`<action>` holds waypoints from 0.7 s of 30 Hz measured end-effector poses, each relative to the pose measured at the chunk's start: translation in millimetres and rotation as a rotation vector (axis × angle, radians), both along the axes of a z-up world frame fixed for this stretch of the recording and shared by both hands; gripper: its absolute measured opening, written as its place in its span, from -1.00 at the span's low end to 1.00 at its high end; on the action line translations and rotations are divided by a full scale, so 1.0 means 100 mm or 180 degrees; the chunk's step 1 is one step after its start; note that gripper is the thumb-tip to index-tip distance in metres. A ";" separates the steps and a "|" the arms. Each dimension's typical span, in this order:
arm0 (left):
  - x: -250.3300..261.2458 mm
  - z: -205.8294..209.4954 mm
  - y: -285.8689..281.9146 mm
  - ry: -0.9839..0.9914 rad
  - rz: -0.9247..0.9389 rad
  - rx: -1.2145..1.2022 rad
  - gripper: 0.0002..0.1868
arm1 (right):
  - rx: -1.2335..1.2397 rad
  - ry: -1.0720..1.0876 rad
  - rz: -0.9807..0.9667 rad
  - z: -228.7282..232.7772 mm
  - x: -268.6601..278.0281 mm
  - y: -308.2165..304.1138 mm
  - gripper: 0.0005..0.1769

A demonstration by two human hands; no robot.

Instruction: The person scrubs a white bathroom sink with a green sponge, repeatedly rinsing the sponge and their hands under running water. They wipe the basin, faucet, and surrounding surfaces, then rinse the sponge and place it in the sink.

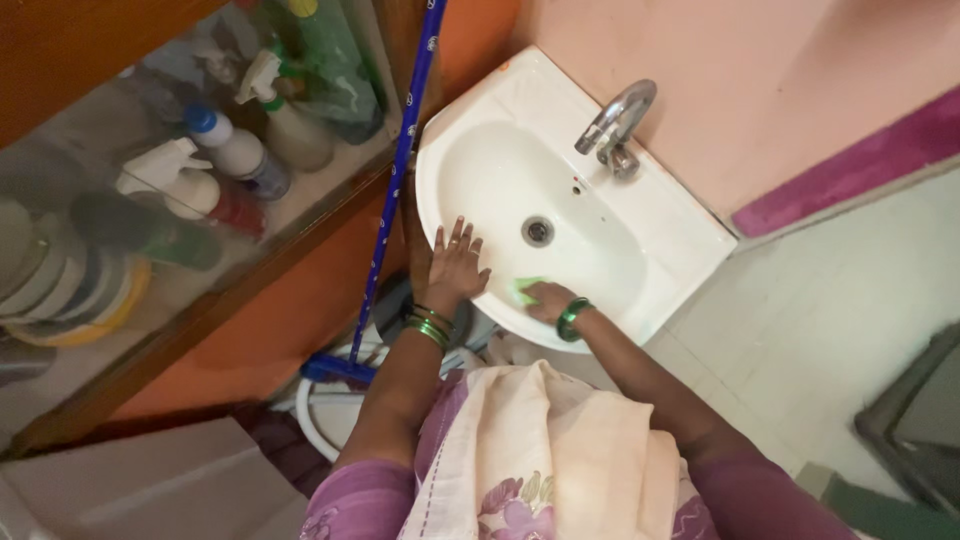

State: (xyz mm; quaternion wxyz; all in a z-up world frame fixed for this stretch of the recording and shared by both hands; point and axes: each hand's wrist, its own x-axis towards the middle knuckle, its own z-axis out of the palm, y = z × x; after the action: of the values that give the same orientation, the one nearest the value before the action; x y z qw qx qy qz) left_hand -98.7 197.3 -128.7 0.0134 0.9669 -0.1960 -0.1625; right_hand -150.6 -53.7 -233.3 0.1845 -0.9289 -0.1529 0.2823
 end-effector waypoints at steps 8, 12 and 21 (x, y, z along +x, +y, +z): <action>-0.02 0.01 0.04 0.0039 -0.0194 -0.0084 -0.27 | -0.1335 -0.0558 -0.0663 0.77 -0.61 -0.60 -0.51; -0.04 0.09 0.04 0.0036 -0.0207 -0.0086 -0.29 | -0.0506 0.0030 -0.1132 0.51 -0.82 -0.13 -0.43; -0.03 0.05 0.05 -0.0007 -0.0317 -0.0135 -0.28 | 0.0526 -0.0438 -0.0872 0.47 -1.26 -0.49 -0.39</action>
State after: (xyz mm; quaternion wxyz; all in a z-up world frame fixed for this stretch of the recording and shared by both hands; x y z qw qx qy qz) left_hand -102.0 202.5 -123.4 0.0256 0.9557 -0.2473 -0.1577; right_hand -277.1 -102.3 -186.5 0.2860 -0.9399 -0.0599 0.1767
